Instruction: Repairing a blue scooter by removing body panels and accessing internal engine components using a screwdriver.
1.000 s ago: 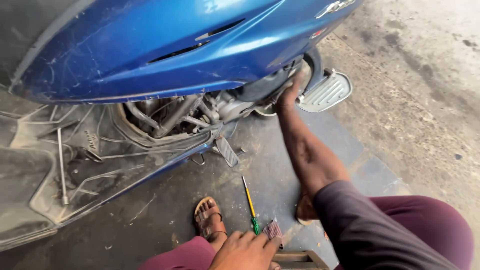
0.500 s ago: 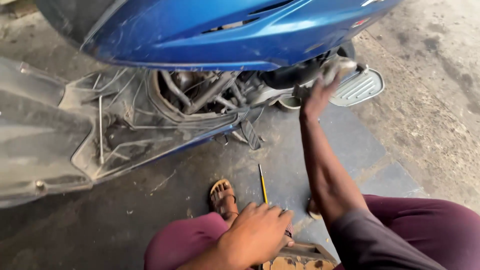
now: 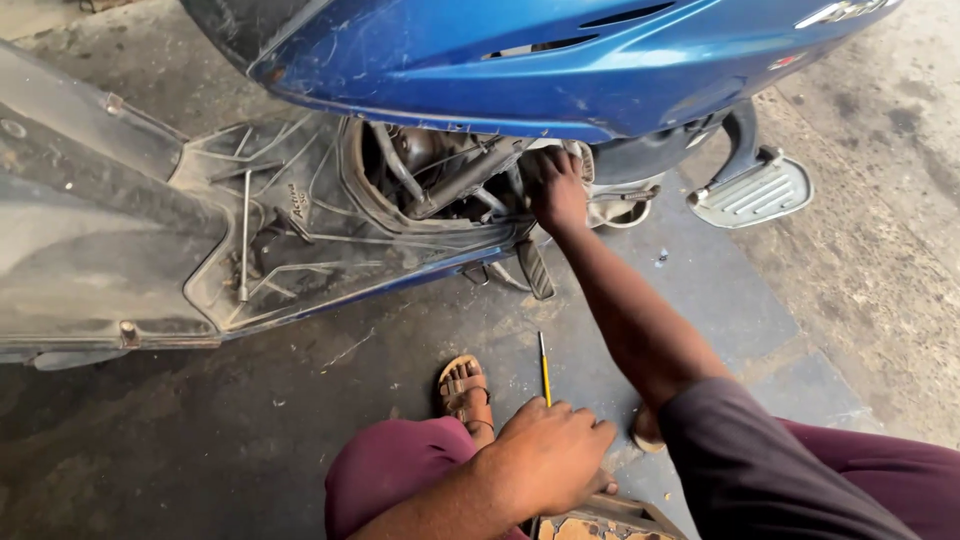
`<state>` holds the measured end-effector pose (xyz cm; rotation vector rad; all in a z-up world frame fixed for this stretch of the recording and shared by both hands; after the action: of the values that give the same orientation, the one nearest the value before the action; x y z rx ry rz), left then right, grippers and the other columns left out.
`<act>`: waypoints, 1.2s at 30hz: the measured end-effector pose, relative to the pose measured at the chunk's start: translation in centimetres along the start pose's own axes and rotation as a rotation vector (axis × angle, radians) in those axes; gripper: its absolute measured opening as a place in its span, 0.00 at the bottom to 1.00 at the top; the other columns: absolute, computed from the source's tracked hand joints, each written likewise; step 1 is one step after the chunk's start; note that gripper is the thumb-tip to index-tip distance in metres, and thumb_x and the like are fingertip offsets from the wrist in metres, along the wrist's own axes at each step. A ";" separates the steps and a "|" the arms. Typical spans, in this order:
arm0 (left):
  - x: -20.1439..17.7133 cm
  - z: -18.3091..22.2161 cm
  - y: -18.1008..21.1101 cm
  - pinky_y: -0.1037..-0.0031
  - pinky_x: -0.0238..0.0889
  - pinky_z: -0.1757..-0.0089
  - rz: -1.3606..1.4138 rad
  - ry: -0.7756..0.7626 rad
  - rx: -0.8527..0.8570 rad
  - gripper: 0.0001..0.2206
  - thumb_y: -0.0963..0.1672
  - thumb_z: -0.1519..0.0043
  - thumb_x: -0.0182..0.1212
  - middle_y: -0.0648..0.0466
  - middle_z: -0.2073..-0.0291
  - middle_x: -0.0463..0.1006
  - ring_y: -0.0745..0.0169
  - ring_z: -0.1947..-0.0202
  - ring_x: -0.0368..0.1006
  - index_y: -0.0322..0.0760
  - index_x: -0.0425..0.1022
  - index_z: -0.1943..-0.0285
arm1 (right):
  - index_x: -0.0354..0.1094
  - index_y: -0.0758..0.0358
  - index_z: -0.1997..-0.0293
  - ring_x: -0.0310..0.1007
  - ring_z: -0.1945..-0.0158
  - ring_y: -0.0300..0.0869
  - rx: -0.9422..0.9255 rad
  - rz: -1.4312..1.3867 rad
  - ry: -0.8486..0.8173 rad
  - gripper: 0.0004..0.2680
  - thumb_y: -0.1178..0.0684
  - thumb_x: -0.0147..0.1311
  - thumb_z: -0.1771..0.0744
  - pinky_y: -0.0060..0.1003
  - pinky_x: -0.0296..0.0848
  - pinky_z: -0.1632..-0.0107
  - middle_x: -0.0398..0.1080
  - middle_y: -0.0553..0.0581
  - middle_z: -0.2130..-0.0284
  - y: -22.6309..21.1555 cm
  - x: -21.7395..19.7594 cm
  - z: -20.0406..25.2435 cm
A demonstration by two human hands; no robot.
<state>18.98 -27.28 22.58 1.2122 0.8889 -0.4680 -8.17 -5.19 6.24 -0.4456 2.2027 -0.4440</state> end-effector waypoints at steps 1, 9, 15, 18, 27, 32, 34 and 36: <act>-0.1 -0.1 -0.2 0.51 0.64 0.54 -0.011 0.005 -0.005 0.21 0.54 0.40 0.64 0.44 0.61 0.79 0.42 0.55 0.75 0.33 0.74 0.54 | 0.69 0.59 0.43 0.70 0.49 0.66 0.043 0.025 -0.114 0.16 0.59 0.53 0.37 0.56 0.72 0.51 0.67 0.65 0.44 -0.2 0.2 -0.5; -1.4 0.1 -0.7 0.51 0.64 0.52 -0.001 -0.085 -0.104 0.21 0.54 0.38 0.63 0.44 0.58 0.79 0.42 0.53 0.75 0.33 0.74 0.52 | 0.77 0.51 0.60 0.78 0.54 0.57 0.066 -0.057 -0.049 0.08 0.60 0.56 0.38 0.48 0.77 0.51 0.76 0.58 0.58 2.1 2.5 -1.6; -1.5 0.9 -1.4 0.49 0.63 0.51 0.060 -0.085 -0.130 0.21 0.53 0.39 0.63 0.42 0.58 0.79 0.40 0.50 0.75 0.33 0.74 0.51 | 0.76 0.60 0.58 0.73 0.59 0.66 -0.131 0.085 0.283 0.10 0.61 0.58 0.40 0.50 0.73 0.57 0.72 0.69 0.58 0.8 2.9 -1.0; -2.5 0.7 -2.1 0.50 0.65 0.51 0.038 -0.070 -0.117 0.21 0.54 0.39 0.62 0.43 0.56 0.81 0.41 0.50 0.76 0.34 0.75 0.51 | 0.72 0.65 0.66 0.76 0.61 0.58 -0.025 0.136 -0.295 0.01 0.62 0.57 0.38 0.48 0.75 0.56 0.73 0.63 0.66 6.8 4.8 -2.0; -4.4 1.2 -3.9 0.48 0.65 0.51 0.011 0.102 -0.467 0.33 0.55 0.39 0.61 0.39 0.53 0.79 0.39 0.49 0.75 0.31 0.63 0.32 | 0.66 0.71 0.40 0.73 0.47 0.51 0.845 -1.663 -0.085 0.18 0.58 0.43 0.36 0.44 0.74 0.43 0.70 0.65 0.48 -5.7 -16.6 9.5; 1.8 -3.3 -5.8 0.57 0.69 0.48 0.025 0.502 0.030 0.11 0.45 0.34 0.52 0.46 0.49 0.81 0.44 0.48 0.77 0.41 0.76 0.48 | 0.65 0.71 0.34 0.72 0.51 0.59 0.883 -2.020 -0.107 0.20 0.55 0.47 0.34 0.50 0.72 0.54 0.70 0.71 0.46 -11.3 -19.5 18.0; 0.3 -2.8 -4.4 0.56 0.69 0.50 0.251 0.727 -0.052 0.11 0.46 0.32 0.52 0.45 0.51 0.80 0.42 0.49 0.77 0.39 0.75 0.46 | 0.58 0.66 0.31 0.67 0.42 0.53 0.713 -1.578 -0.219 0.21 0.60 0.48 0.34 0.45 0.67 0.44 0.64 0.65 0.39 -11.8 -19.4 18.3; -0.4 -2.1 -4.5 0.55 0.69 0.51 0.457 0.972 -0.144 0.12 0.46 0.30 0.52 0.43 0.52 0.80 0.40 0.51 0.77 0.36 0.74 0.44 | 0.51 0.60 0.27 0.62 0.33 0.45 0.496 -1.165 -0.327 0.24 0.64 0.48 0.34 0.38 0.63 0.34 0.59 0.59 0.33 -13.3 -20.2 17.4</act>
<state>14.75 -26.82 20.06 1.4573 1.3642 0.6107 19.74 -10.43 15.30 -1.3803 1.2506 -1.3594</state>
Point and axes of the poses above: each hand's wrist, its own z-axis away from the middle knuckle, its own x-axis out of the palm, y = z × x, the point moved 1 cm from there along -z, towards the middle knuckle
